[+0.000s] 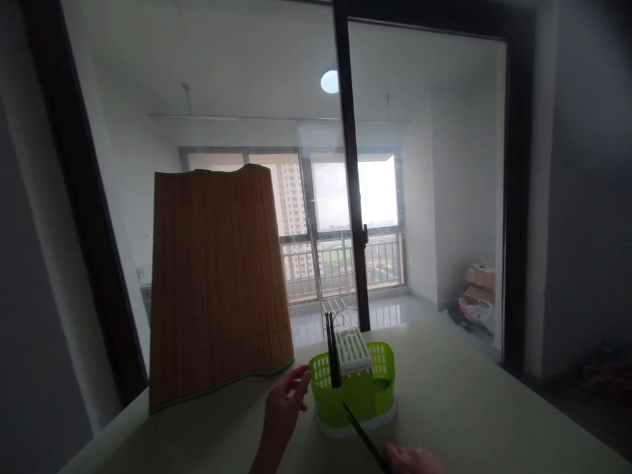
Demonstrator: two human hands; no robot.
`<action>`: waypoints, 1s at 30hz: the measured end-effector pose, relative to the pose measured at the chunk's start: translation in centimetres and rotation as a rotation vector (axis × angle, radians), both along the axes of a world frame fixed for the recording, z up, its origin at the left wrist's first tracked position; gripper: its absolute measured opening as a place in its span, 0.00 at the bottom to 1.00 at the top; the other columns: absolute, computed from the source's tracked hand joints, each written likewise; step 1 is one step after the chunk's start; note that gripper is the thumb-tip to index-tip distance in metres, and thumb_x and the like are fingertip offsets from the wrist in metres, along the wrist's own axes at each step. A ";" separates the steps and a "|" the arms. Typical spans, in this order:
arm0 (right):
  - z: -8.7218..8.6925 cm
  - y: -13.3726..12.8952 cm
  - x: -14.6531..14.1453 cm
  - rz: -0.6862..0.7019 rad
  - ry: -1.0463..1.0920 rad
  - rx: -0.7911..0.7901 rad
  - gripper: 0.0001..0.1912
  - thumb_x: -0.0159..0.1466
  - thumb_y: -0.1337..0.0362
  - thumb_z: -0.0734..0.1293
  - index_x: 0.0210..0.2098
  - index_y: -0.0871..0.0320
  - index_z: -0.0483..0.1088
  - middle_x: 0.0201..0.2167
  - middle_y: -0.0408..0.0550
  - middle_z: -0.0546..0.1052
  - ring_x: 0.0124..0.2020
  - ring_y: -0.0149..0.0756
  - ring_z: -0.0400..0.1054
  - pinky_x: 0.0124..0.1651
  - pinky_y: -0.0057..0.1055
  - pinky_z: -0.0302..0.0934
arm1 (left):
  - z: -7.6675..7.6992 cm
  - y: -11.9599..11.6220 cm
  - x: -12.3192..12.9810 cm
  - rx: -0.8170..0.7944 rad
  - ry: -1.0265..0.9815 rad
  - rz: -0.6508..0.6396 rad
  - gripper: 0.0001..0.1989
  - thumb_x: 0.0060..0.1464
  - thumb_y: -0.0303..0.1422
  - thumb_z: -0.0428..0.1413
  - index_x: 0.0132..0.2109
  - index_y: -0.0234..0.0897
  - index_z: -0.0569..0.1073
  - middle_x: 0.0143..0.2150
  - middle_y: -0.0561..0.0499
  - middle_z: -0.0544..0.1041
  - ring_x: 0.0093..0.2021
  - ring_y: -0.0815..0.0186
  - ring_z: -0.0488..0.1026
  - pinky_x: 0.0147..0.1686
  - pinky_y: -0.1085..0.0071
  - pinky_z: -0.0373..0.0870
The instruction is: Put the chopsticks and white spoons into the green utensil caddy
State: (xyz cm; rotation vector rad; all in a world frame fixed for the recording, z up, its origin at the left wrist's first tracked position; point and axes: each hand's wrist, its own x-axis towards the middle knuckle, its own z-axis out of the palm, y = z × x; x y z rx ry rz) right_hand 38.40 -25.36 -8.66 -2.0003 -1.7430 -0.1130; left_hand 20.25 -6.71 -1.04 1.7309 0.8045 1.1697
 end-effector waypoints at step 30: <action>-5.2 0.1 -0.9 0.209 -0.118 0.217 0.11 0.64 0.71 0.58 0.36 0.55 0.70 0.28 0.44 0.75 0.27 0.31 0.72 0.28 0.23 0.61 | 14.3 -1.2 0.4 0.215 0.038 -0.079 0.16 0.47 0.42 0.61 0.38 0.34 0.80 0.35 0.49 0.79 0.29 0.68 0.73 0.23 0.76 0.73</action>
